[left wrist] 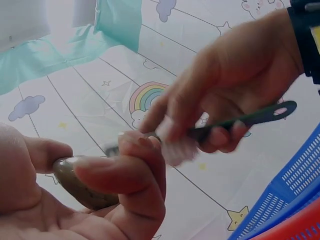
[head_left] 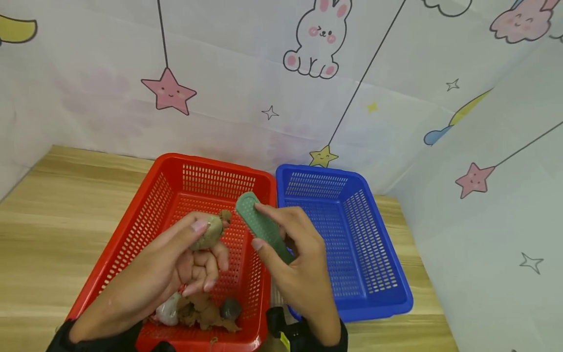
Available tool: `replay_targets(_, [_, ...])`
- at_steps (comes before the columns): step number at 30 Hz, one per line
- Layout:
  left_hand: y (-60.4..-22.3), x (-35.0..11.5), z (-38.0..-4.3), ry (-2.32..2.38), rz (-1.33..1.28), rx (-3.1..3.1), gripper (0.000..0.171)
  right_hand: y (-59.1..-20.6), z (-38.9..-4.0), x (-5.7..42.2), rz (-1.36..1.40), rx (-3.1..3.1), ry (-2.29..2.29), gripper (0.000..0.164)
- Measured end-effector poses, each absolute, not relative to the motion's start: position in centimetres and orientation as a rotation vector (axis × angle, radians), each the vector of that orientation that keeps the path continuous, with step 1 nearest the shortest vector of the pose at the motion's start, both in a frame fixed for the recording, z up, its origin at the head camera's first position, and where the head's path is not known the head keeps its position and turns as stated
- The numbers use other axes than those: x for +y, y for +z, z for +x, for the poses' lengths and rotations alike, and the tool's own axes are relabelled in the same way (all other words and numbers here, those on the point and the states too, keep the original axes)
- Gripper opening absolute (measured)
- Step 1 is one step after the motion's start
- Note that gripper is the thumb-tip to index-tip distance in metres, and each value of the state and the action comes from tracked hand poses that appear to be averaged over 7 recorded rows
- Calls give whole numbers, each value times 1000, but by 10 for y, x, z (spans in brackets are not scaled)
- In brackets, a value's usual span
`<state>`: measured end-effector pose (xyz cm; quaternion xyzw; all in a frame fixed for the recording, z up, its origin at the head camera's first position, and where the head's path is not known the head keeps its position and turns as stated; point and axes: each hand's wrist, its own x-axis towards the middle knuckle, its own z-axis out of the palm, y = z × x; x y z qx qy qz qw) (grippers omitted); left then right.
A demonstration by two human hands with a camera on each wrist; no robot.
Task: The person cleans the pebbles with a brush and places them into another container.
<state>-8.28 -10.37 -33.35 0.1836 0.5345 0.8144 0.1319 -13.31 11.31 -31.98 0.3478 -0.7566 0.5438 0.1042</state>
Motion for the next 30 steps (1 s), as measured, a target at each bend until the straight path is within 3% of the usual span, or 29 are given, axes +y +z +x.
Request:
replay_targets(9, [-327, -106, -80, 2255, 415, 1772, 31, -317, -131, 110, 1083, -2231, 1609, 42])
replay_targets(18, [-322, -106, -76, 2087, 243, 2020, 53, -315, -130, 114, 1107, -2226, 1643, 42])
replay_targets(23, [-320, -105, -76, 2060, 203, 2043, 55, -315, -131, 119, 1251, -2231, 1681, 43])
replay_targets(30, [-319, -104, -77, 2053, 179, 2062, 56, -315, -130, 121, 1195, -2262, 1650, 42])
